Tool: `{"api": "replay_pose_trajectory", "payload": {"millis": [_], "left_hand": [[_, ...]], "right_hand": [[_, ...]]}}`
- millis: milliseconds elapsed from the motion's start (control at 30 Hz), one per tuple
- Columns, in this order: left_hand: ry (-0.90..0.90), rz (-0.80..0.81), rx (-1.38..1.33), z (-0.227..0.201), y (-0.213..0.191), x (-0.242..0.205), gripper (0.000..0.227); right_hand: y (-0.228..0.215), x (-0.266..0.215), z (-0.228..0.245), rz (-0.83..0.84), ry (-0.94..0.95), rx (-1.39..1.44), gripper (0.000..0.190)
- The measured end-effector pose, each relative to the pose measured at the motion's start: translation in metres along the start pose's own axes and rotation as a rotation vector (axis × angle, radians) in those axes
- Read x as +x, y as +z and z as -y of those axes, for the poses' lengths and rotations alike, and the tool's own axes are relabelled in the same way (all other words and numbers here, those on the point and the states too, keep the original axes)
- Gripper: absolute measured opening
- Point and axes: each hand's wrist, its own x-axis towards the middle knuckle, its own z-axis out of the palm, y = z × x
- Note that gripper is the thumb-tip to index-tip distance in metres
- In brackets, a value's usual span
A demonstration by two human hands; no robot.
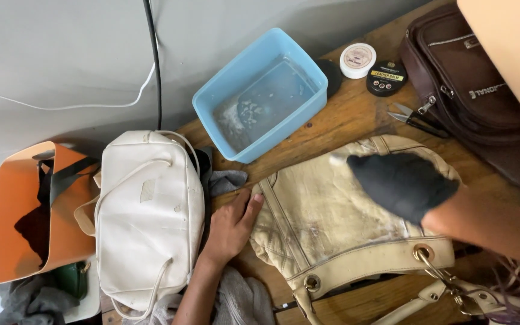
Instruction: The person repeatedly dips a small brush into a blue water container and scrubs the surface of a beige handbag on a wooden table. The person holds the bag steady with the left hand while scrubbing with the right hand, focusing on the same area throughout the clip.
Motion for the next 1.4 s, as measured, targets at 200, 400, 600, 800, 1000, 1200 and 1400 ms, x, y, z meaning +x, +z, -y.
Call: {"api": "replay_pose_trajectory", "payload": {"millis": [200, 400, 600, 800, 1000, 1200, 1400], "left_hand": [[0.001, -0.006, 0.007, 0.000, 0.000, -0.003, 0.045], [-0.009, 0.006, 0.005, 0.001, 0.001, -0.001, 0.048], [-0.009, -0.021, 0.055, 0.005, 0.005, 0.001, 0.051], [-0.140, 0.143, -0.009, -0.011, -0.015, -0.007, 0.060], [-0.078, 0.095, -0.057, -0.013, -0.022, -0.014, 0.061], [-0.093, 0.119, -0.060, -0.010, -0.023, -0.015, 0.063], [-0.046, 0.101, 0.025, -0.011, -0.017, -0.011, 0.058]], "right_hand": [[-0.070, -0.045, 0.029, 0.233, 0.131, 0.211, 0.055], [-0.050, -0.009, -0.019, 0.279, -0.059, 0.193, 0.026], [-0.066, -0.004, -0.020, -0.382, -0.372, 0.340, 0.004], [-0.107, 0.075, 0.064, -0.519, -0.286, -0.087, 0.018], [-0.103, 0.154, 0.105, -0.265, -0.245, 0.001, 0.033], [-0.110, 0.160, 0.090, -0.273, -0.199, -0.020, 0.037], [-0.121, 0.074, 0.063, -0.356, -0.127, -0.050, 0.019]]}}
